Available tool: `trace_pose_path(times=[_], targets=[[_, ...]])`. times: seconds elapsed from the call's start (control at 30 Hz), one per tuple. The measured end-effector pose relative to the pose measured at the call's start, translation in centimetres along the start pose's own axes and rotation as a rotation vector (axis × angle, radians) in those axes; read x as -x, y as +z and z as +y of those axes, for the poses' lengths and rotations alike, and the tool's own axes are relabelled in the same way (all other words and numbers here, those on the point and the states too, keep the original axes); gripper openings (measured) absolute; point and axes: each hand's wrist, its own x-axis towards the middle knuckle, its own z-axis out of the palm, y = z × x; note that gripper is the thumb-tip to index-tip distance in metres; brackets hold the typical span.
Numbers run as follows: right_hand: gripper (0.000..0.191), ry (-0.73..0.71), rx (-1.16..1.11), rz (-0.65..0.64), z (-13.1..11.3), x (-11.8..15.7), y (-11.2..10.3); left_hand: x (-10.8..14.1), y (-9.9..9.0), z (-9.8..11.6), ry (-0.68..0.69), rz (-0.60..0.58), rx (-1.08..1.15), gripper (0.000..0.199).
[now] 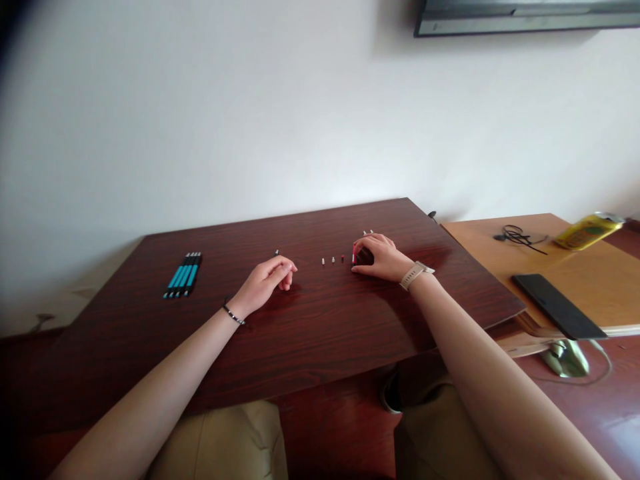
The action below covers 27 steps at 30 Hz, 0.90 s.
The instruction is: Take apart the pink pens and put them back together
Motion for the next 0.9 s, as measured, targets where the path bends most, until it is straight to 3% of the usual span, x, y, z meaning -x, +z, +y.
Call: trace_pose_path(times=[0.5,0.9], targets=[[0.05,0.034,0.012,-0.014,-0.1,0.8,-0.4,0.0,-0.2,0.1,-0.012,0.027,-0.037,0.036],[0.073,0.023,0.013,0.014,0.3,1.7,-0.6,-0.6,-2.2,-1.2,0.02,0.379,-0.036,0.031]])
